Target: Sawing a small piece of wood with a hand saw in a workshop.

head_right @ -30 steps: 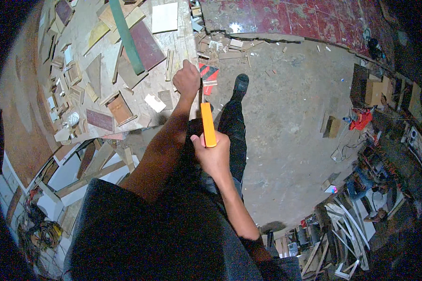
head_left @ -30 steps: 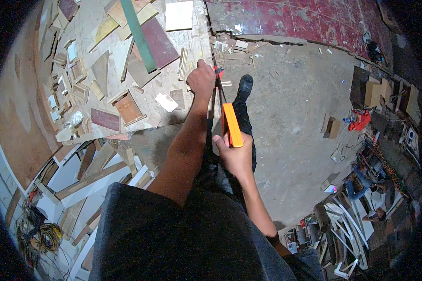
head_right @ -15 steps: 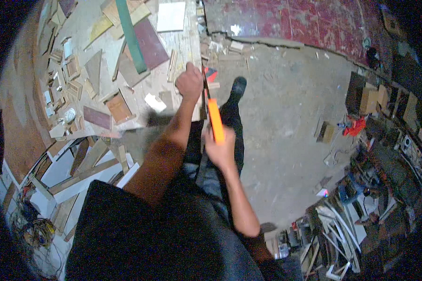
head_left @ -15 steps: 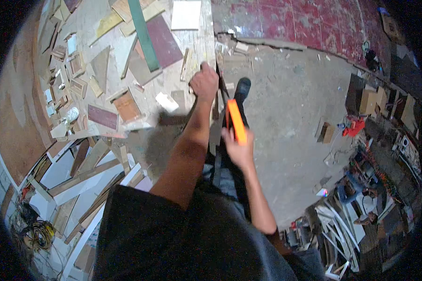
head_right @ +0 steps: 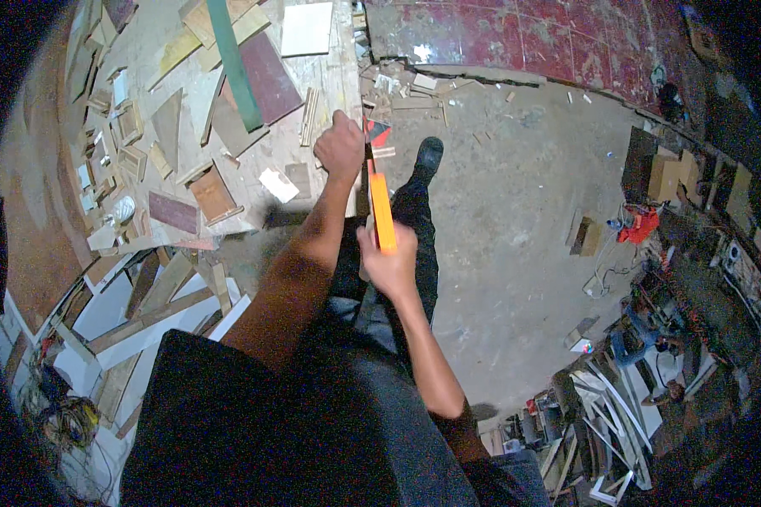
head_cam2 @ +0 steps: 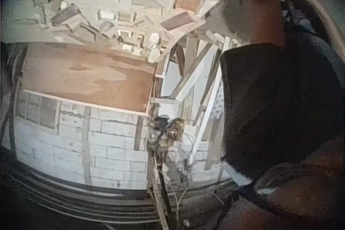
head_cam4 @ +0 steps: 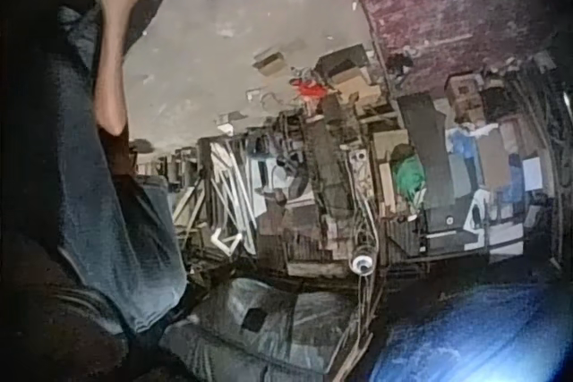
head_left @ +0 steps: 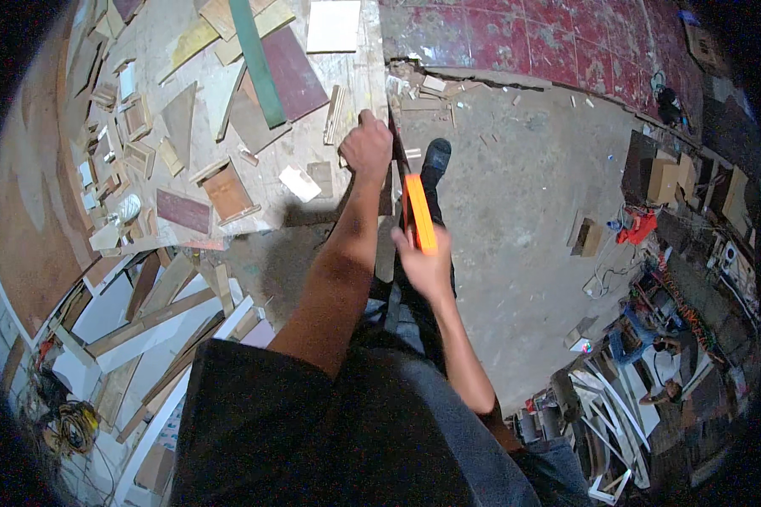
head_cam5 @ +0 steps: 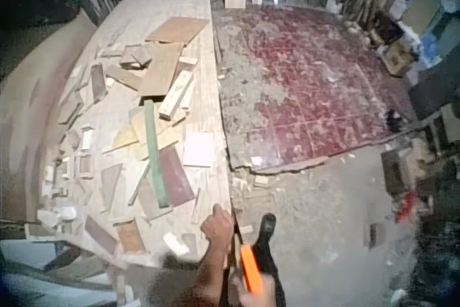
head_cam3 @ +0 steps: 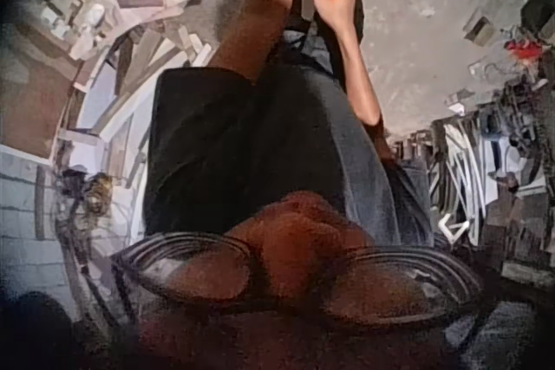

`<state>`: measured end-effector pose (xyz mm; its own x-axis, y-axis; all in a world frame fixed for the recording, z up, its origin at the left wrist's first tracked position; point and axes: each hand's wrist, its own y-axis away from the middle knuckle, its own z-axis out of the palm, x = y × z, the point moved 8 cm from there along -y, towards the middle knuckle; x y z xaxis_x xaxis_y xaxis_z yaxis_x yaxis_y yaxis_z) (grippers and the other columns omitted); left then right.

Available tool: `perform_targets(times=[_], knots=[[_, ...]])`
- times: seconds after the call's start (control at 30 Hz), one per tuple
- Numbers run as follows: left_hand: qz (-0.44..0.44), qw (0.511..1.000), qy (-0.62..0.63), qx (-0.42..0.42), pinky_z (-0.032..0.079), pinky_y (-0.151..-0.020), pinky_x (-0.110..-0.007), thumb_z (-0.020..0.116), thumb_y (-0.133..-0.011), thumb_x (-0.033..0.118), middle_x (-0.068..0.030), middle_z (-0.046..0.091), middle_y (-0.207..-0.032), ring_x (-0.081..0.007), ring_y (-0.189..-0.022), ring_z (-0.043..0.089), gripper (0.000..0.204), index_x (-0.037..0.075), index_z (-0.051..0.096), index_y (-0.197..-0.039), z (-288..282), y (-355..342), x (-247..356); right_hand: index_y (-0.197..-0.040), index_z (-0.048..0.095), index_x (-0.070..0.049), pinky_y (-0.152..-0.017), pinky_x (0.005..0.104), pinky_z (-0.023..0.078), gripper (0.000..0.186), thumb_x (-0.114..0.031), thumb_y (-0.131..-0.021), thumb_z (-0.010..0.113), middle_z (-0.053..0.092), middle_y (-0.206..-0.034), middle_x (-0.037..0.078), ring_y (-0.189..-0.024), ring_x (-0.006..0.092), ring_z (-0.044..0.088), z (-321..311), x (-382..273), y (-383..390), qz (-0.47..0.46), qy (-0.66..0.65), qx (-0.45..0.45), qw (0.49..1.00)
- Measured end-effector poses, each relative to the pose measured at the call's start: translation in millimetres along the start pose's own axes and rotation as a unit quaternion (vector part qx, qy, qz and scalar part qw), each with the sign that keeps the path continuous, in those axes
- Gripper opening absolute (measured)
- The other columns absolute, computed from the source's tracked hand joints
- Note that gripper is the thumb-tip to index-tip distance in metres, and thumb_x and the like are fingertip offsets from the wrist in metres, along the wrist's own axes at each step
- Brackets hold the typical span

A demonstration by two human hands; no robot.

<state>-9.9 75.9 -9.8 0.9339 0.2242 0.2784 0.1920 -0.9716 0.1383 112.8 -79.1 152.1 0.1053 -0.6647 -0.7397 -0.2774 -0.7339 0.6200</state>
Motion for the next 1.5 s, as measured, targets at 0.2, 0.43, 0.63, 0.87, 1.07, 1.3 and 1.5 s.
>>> perform_targets(times=[0.2,0.43,0.63,0.87,1.07,1.3,1.5], knots=[[0.003,1.0,0.006,0.025,0.051,-0.054,-0.053,0.055,-0.089,0.027,-0.0189,0.063,-0.06,-0.0391,-0.056,0.065,0.02,0.007,0.057,-0.091,-2.0,-4.2,6.9,-0.059,0.044,-0.002,-0.048,0.0318,0.037,0.037,-0.005,-0.083,0.073,0.046,-0.052,0.003,-0.049,0.0095,0.043,4.4,19.6,6.2,-0.083,0.07,0.012,0.994],[0.025,0.999,0.019,0.008,0.048,-0.054,-0.056,0.054,-0.09,0.026,-0.0208,0.063,-0.061,-0.0409,-0.057,0.065,0.019,0.007,0.056,-0.089,-0.2,3.6,0.1,-0.058,0.044,-0.006,-0.051,0.0276,0.038,0.039,-0.005,-0.083,0.074,0.045,-0.054,-0.003,-0.052,0.0069,0.042,0.3,26.5,12.0,-0.007,-0.039,0.014,0.999],[0.015,1.0,0.012,0.019,0.048,-0.054,-0.056,0.054,-0.09,0.027,-0.021,0.063,-0.061,-0.0414,-0.057,0.065,0.019,0.008,0.057,-0.088,-0.4,6.3,5.4,-0.06,0.047,-0.004,-0.049,0.0304,0.036,0.035,-0.006,-0.082,0.075,0.046,-0.053,0.001,-0.049,0.0094,0.042,12.8,8.7,3.0,-0.032,-0.026,0.002,0.999],[0.023,0.999,-0.028,0.04,0.05,-0.049,-0.05,0.055,-0.089,0.025,-0.0164,0.063,-0.057,-0.0367,-0.053,0.065,0.018,0.007,0.057,-0.086,-10.0,5.1,-0.4,-0.062,0.048,-0.002,-0.049,0.031,0.036,0.034,-0.008,-0.085,0.073,0.047,-0.054,0.001,-0.05,0.0089,0.042,10.1,36.7,14.7,-0.066,-0.013,0.018,0.998],[0.014,0.999,-0.023,0.03,0.048,-0.051,-0.053,0.055,-0.09,0.025,-0.0177,0.063,-0.059,-0.0382,-0.055,0.064,0.018,0.008,0.057,-0.09,-3.4,7.7,-0.6,-0.06,0.047,-0.003,-0.049,0.0309,0.037,0.035,-0.007,-0.084,0.072,0.047,-0.053,0.001,-0.05,0.0095,0.042,13.8,38.7,15.7,-0.012,-0.025,0.037,0.999],[0.025,0.999,-0.04,0.028,0.047,-0.053,-0.053,0.053,-0.092,0.024,-0.0185,0.062,-0.059,-0.0396,-0.056,0.064,0.017,0.008,0.057,-0.089,-6.3,10.1,3.3,-0.057,0.046,-0.004,-0.049,0.032,0.037,0.035,-0.006,-0.081,0.073,0.047,-0.051,0.003,-0.048,0.011,0.043,-18.9,18.1,-14.8,0.005,-0.03,0.044,0.999],[0.025,0.995,-0.071,0.062,0.045,-0.048,-0.052,0.056,-0.091,0.027,-0.0167,0.059,-0.055,-0.0381,-0.052,0.062,0.019,0.011,0.056,-0.08,-1.4,6.6,-0.7,-0.07,0.06,0.002,-0.055,0.0334,0.047,0.016,-0.006,-0.081,0.069,0.057,-0.058,0.013,-0.056,0.016,0.059,6.4,38.8,8.1,0.038,0.006,-0.016,0.999]])
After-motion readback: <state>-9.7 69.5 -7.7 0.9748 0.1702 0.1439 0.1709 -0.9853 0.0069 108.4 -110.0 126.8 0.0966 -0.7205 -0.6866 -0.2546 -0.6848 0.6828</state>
